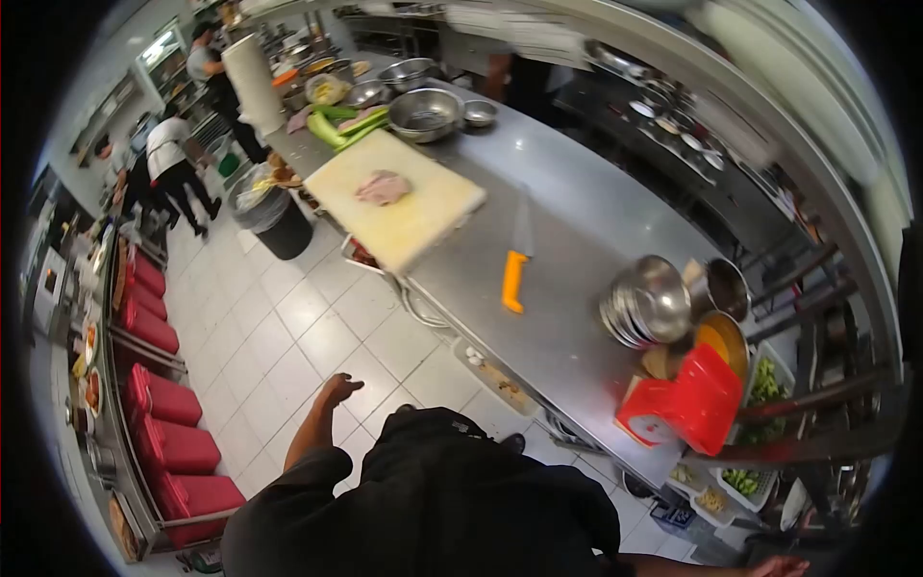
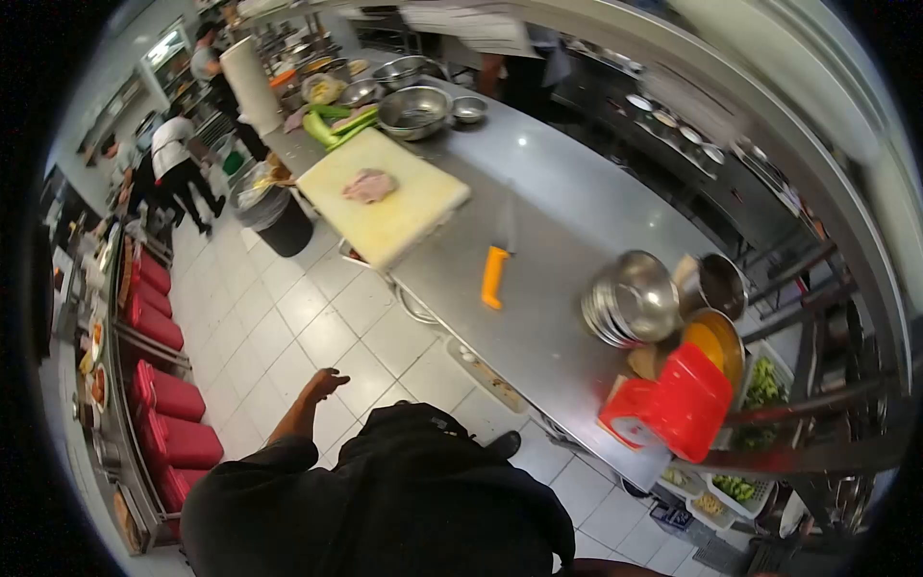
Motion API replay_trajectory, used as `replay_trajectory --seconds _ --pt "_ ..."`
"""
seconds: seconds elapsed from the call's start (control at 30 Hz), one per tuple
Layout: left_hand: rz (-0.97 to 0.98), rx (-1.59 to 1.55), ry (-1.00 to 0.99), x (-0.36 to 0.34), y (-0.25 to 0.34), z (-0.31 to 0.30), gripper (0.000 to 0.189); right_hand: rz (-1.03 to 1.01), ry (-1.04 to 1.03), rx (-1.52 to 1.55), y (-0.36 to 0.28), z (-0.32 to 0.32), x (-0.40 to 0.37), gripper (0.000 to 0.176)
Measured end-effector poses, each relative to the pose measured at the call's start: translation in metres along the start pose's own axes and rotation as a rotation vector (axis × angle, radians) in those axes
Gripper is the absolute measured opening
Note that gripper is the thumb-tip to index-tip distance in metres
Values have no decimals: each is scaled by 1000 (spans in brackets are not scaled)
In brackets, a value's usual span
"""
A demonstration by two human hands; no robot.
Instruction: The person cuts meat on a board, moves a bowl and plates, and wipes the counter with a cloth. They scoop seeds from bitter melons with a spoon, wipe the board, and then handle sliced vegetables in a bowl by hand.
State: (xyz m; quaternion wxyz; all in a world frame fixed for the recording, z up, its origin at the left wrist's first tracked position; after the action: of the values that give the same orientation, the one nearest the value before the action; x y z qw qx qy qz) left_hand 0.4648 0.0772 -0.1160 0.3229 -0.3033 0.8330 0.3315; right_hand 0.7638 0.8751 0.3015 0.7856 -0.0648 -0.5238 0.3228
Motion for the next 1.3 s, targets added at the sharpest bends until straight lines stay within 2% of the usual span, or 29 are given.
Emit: replay_trajectory --seconds 0.03,0.07,0.17,0.2,0.23,0.27,0.3,0.33,0.37,0.43,0.47,0.57,0.63,0.7,0.83,0.97,1.0,1.03,1.07,1.3 --pt "-34 -2 -32 0 -19 -9 75 228 143 442 -16 35 -27 34" --pt "-31 47 -30 24 -53 -15 75 269 -50 668 -40 70 -51 34" --pt "-43 31 -39 77 -140 -36 74 83 -277 546 -78 148 -133 47" --pt "-37 35 -12 96 -167 -46 75 182 -522 655 -70 154 -153 63" --pt "-36 38 8 108 -191 -57 75 323 -617 745 -69 173 -183 62" --pt "-37 33 40 100 -196 -74 73 541 -652 921 -67 206 -221 62" --pt "-29 -140 131 94 -202 -89 70 749 -674 1061 -70 240 -258 63" --pt "5 -172 188 99 -209 -102 67 898 -713 1124 -81 273 -292 65" --pt "43 -193 250 102 -213 -122 64 1081 -765 1148 -114 321 -328 58" --pt "107 -233 352 104 -203 -160 59 1257 -935 1095 -153 387 -391 38" --pt "158 -255 407 103 -191 -178 57 1362 -944 1005 -170 412 -419 35" --pt "325 -320 529 98 -138 -233 52 1474 -1154 890 -225 479 -487 34" --pt "405 -493 521 95 -97 -264 50 1538 -1294 855 -235 511 -531 33" --pt "501 -520 533 102 -61 -293 49 1598 -1392 748 -238 539 -579 32" --pt "673 -468 578 113 16 -353 45 1525 -1561 569 -240 595 -656 23" --pt "802 -253 626 132 100 -424 42 1395 -1695 391 -229 657 -730 16" --pt "794 -237 596 132 121 -443 40 1355 -1719 362 -228 676 -749 14" --pt "863 -160 639 145 137 -460 37 1315 -1735 323 -225 697 -769 13" --pt "894 -91 665 153 154 -479 37 1215 -1685 391 -218 712 -792 11" --pt "1058 60 621 218 276 -548 38 1221 -1815 359 -231 802 -832 22"
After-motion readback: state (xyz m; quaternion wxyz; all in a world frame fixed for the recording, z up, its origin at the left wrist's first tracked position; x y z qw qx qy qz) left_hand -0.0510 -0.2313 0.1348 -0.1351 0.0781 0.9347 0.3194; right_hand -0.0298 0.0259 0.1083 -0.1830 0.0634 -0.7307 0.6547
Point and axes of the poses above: each hand's wrist, its own x-axis towards the middle knuckle, its own z-axis out of the palm, y = z × x, the point moved 4 cm from there along x, towards the middle knuckle, and after that the axes turned 3 degrees about -y, right-handed, at the moved point
